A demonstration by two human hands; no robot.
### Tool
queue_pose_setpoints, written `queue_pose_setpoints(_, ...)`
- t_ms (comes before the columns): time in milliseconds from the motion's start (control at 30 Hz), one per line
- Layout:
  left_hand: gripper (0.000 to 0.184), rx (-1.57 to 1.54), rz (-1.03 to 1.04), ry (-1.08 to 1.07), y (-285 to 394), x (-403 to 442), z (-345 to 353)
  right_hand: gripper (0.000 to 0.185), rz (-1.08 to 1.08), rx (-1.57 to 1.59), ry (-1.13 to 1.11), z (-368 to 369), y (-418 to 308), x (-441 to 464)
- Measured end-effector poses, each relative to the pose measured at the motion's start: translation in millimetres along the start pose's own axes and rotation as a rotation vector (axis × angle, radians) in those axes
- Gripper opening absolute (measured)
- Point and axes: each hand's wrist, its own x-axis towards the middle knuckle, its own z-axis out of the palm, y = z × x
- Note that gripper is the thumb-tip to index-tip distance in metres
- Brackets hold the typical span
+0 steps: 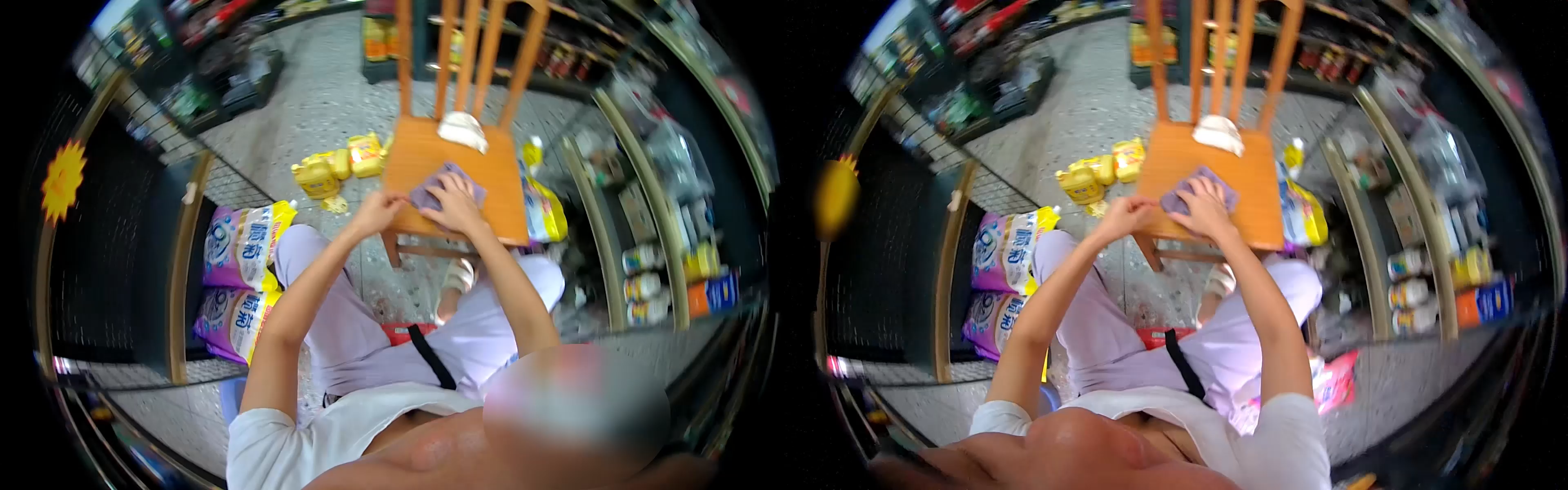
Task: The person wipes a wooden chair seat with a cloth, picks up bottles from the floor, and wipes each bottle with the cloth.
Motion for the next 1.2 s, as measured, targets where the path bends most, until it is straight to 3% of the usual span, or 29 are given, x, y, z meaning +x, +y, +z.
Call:
queue_pose_setpoints(200, 0.023, 0.015, -0.02, 0.022, -26, -8, 14, 0.065, 0.034, -0.099, -0.104, 21, 16, -10)
queue_pose_setpoints(533, 0.025, -0.003, -0.098, 0.077, -32, -24, -2, 0.058, 0.062, -0.093, -0.085, 20, 10, -8)
queue_pose_setpoints(667, 0.027, -0.145, -0.131, 0.089, -52, -19, -2, 0.057, 0.048, -0.11, -0.088, 20, 12, -16)
queue_pose_setpoints(833, 0.027, -0.058, -0.15, 0.084, -55, -18, -11, 0.058, 0.052, -0.112, -0.072, 22, 10, -9)
queue_pose_setpoints(1200, 0.025, -0.404, -0.24, 0.213, -72, -8, -9, 0.057, 0.086, -0.092, -0.074, 23, 11, -10)
